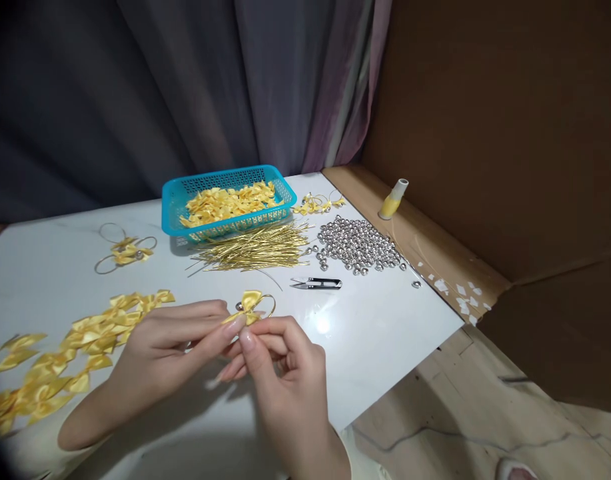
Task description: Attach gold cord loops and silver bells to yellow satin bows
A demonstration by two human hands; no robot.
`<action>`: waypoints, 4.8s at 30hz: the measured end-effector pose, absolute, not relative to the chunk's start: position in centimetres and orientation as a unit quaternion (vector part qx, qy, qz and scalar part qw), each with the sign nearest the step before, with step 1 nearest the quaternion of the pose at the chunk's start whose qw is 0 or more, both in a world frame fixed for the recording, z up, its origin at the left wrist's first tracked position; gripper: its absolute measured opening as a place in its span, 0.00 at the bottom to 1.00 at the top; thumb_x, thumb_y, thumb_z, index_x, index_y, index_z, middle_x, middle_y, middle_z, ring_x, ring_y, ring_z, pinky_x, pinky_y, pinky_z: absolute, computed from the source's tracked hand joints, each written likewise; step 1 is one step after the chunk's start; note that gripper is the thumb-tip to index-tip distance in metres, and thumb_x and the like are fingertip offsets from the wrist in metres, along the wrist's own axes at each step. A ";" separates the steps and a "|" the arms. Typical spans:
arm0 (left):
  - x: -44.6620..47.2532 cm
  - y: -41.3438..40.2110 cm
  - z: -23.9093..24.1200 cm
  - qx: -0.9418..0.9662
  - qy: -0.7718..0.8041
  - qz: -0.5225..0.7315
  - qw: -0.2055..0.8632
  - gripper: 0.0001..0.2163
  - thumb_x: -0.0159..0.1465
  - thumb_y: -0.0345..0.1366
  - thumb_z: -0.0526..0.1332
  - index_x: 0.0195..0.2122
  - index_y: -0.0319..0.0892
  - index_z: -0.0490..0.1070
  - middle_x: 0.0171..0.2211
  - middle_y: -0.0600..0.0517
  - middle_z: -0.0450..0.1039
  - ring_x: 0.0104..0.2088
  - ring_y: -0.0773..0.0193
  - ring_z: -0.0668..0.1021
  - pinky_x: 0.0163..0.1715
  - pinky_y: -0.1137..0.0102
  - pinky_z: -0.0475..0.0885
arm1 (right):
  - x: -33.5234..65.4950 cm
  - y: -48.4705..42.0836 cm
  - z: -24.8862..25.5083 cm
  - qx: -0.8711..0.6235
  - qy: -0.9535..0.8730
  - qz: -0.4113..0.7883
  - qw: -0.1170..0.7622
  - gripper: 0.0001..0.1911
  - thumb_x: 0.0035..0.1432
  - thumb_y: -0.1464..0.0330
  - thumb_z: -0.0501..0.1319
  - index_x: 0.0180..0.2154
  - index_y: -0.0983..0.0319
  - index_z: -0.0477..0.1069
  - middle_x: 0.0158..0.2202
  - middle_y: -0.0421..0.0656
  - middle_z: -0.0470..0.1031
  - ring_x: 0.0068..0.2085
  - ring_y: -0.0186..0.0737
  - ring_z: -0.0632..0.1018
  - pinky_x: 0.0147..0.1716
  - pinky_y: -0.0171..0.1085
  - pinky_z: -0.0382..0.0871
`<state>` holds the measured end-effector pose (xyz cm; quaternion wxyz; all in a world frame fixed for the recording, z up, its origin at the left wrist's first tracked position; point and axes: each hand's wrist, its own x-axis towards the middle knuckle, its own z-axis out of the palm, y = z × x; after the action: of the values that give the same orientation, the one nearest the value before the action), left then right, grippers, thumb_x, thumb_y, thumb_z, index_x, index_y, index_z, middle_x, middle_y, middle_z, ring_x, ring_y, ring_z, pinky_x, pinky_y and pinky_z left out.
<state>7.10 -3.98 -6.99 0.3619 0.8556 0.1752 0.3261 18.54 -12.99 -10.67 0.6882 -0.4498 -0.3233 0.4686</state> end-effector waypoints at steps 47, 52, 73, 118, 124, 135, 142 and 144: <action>7.0 -3.7 -7.1 0.853 0.281 0.311 0.312 0.18 0.63 0.29 0.56 0.15 0.41 0.59 0.16 0.58 0.56 0.17 0.72 0.62 0.18 0.74 0.58 | 21.3 -14.8 -9.7 -0.421 -0.314 0.396 0.753 0.03 0.60 0.71 0.61 0.34 0.60 0.74 0.24 0.40 0.79 0.17 0.27 0.71 0.17 0.27 0.64; 6.9 -3.8 -6.9 0.861 0.257 0.320 0.300 0.17 0.63 0.27 0.56 0.16 0.40 0.61 0.16 0.58 0.57 0.17 0.72 0.62 0.17 0.75 0.58 | 21.9 -14.8 -9.1 -0.507 -0.328 0.377 0.702 0.04 0.57 0.69 0.63 0.31 0.62 0.74 0.20 0.40 0.76 0.18 0.30 0.70 0.17 0.30 0.65; 6.7 -4.4 -6.6 0.880 0.212 0.329 0.271 0.14 0.62 0.25 0.57 0.18 0.38 0.69 0.16 0.57 0.60 0.17 0.73 0.61 0.17 0.76 0.58 | 22.0 -14.0 -8.9 -0.572 -0.485 0.335 0.570 0.05 0.59 0.68 0.61 0.30 0.61 0.74 0.24 0.39 0.78 0.26 0.33 0.76 0.26 0.32 0.70; 5.9 -4.8 -6.6 0.956 0.076 0.222 0.176 0.14 0.65 0.24 0.51 0.25 0.37 0.71 0.21 0.54 0.64 0.23 0.68 0.66 0.25 0.73 0.64 | 21.7 -13.1 -9.4 -0.509 -0.386 0.430 0.638 0.07 0.60 0.64 0.62 0.33 0.62 0.69 0.14 0.36 0.72 0.11 0.29 0.68 0.13 0.28 0.61; 5.9 -4.8 -6.3 0.944 0.092 0.217 0.230 0.13 0.64 0.23 0.53 0.23 0.38 0.67 0.21 0.57 0.58 0.22 0.70 0.64 0.23 0.74 0.61 | 22.3 -13.1 -8.9 -0.511 -0.418 0.279 0.698 0.01 0.60 0.70 0.62 0.35 0.61 0.72 0.22 0.37 0.75 0.18 0.27 0.69 0.17 0.28 0.61; 6.0 -4.7 -6.0 0.938 0.095 0.223 0.249 0.14 0.63 0.22 0.54 0.21 0.40 0.62 0.21 0.58 0.53 0.21 0.73 0.61 0.22 0.75 0.58 | 23.4 -12.1 -5.9 -0.479 -0.441 0.181 0.738 0.03 0.59 0.71 0.64 0.32 0.61 0.74 0.23 0.36 0.72 0.25 0.28 0.71 0.22 0.29 0.63; 5.9 -4.9 -5.7 0.936 0.108 0.219 0.252 0.14 0.63 0.23 0.54 0.21 0.40 0.61 0.20 0.59 0.54 0.20 0.73 0.61 0.22 0.75 0.58 | 23.4 -11.5 -4.7 -0.455 -0.475 0.197 0.727 0.03 0.60 0.71 0.63 0.32 0.61 0.73 0.22 0.35 0.71 0.23 0.27 0.70 0.18 0.29 0.60; 5.9 -4.8 -5.6 0.936 0.114 0.215 0.255 0.14 0.63 0.23 0.54 0.20 0.40 0.60 0.20 0.59 0.54 0.20 0.73 0.61 0.22 0.75 0.57 | 23.3 -11.3 -4.6 -0.448 -0.484 0.197 0.726 0.03 0.60 0.72 0.62 0.33 0.61 0.73 0.23 0.36 0.70 0.24 0.27 0.70 0.20 0.29 0.61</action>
<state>5.94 -4.82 -5.56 0.2548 0.9358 0.1135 0.2154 23.27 -11.30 -4.65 0.7256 -0.4480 -0.4838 0.1969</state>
